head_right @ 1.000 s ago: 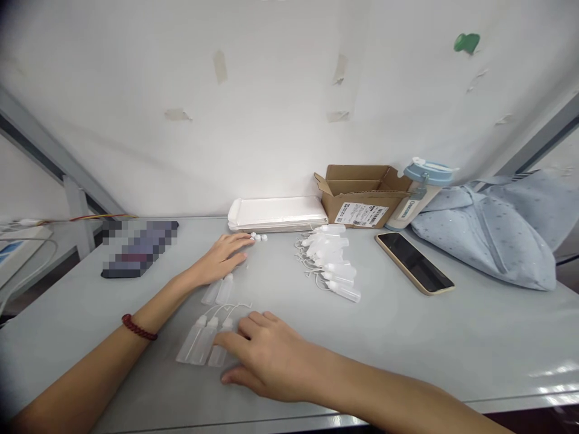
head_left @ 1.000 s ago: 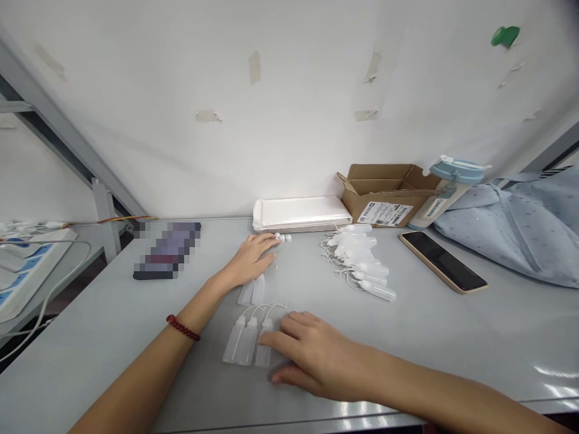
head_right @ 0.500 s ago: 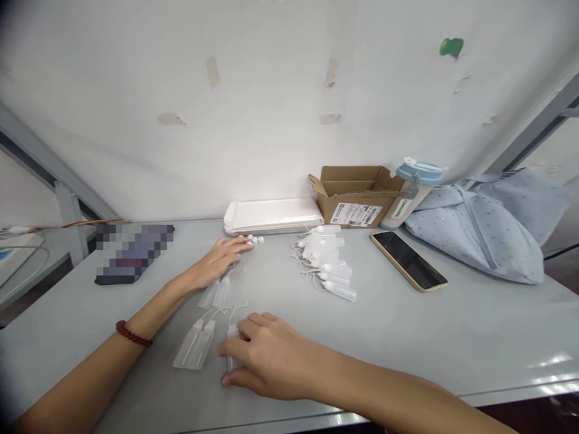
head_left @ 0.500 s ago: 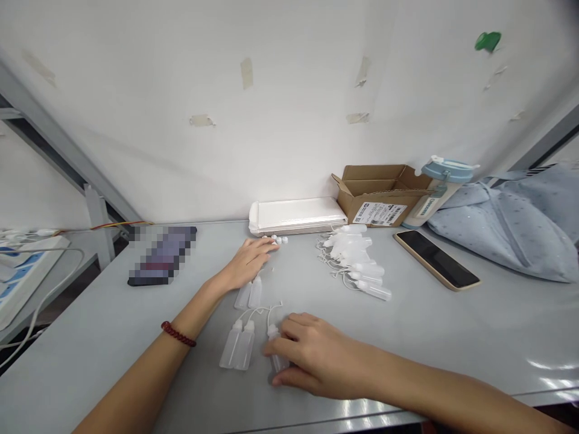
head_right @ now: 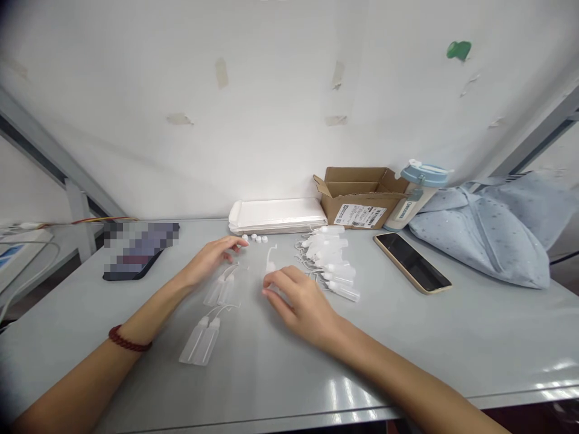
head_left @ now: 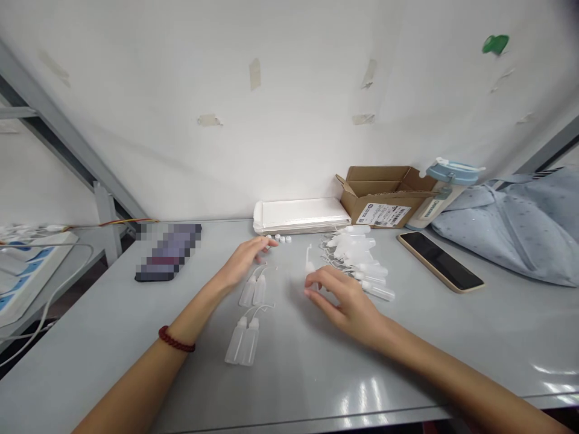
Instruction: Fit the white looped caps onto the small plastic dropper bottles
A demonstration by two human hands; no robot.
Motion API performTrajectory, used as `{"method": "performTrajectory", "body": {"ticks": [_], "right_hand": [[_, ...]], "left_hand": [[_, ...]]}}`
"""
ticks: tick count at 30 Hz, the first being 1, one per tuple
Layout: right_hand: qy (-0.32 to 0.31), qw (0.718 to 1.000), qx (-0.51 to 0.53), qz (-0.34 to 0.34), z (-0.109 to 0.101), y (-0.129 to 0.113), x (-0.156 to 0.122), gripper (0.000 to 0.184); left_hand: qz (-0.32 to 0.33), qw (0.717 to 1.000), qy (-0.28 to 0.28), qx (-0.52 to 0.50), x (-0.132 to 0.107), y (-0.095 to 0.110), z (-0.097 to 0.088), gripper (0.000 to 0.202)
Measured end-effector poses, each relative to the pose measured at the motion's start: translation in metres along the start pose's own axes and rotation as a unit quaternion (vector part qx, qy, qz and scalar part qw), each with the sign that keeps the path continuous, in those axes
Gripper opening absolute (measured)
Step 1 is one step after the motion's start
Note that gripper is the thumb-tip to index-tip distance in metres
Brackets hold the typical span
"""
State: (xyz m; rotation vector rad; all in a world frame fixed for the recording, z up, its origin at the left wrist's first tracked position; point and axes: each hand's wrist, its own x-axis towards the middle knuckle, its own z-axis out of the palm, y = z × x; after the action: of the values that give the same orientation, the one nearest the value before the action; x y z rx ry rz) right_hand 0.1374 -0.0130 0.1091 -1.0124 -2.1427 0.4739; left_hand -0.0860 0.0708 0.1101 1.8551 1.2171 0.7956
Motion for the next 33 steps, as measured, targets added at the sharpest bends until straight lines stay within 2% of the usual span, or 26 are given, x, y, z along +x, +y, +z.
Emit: {"method": "performTrajectory", "body": {"ticks": [2,5,8,13,17,21,25,33], "right_hand": [[0.015,1.000,0.018,0.015,-0.005,0.003,0.002,0.008],[0.005,0.996,0.069,0.054,-0.010,0.001,0.004,0.007],[-0.020,0.983,0.146,0.109,-0.015,-0.004,0.005,0.006],[-0.046,0.945,0.293,0.136,-0.017,-0.008,0.006,0.005],[-0.064,0.903,0.396,0.152,-0.016,-0.007,0.008,0.007],[-0.094,0.878,0.439,0.168,-0.014,-0.004,0.008,0.006],[-0.112,0.852,0.480,0.176,-0.011,-0.001,0.006,0.006],[-0.101,0.807,0.531,0.238,-0.009,-0.002,0.003,0.010]], "left_hand": [[-0.012,0.993,-0.005,-0.121,-0.006,0.010,0.000,0.048],[-0.041,0.950,-0.013,-0.311,-0.015,0.027,0.003,0.038],[-0.060,0.926,-0.035,-0.372,-0.021,0.038,0.009,0.016],[-0.087,0.924,-0.097,-0.358,-0.028,0.042,0.020,0.014],[-0.092,0.938,-0.103,-0.319,-0.031,0.041,0.024,0.017],[-0.077,0.952,-0.097,-0.281,-0.034,0.042,0.028,0.022],[-0.058,0.958,-0.120,-0.254,-0.036,0.044,0.030,0.022],[-0.023,0.967,-0.093,-0.236,-0.038,0.044,0.030,0.017]]}}
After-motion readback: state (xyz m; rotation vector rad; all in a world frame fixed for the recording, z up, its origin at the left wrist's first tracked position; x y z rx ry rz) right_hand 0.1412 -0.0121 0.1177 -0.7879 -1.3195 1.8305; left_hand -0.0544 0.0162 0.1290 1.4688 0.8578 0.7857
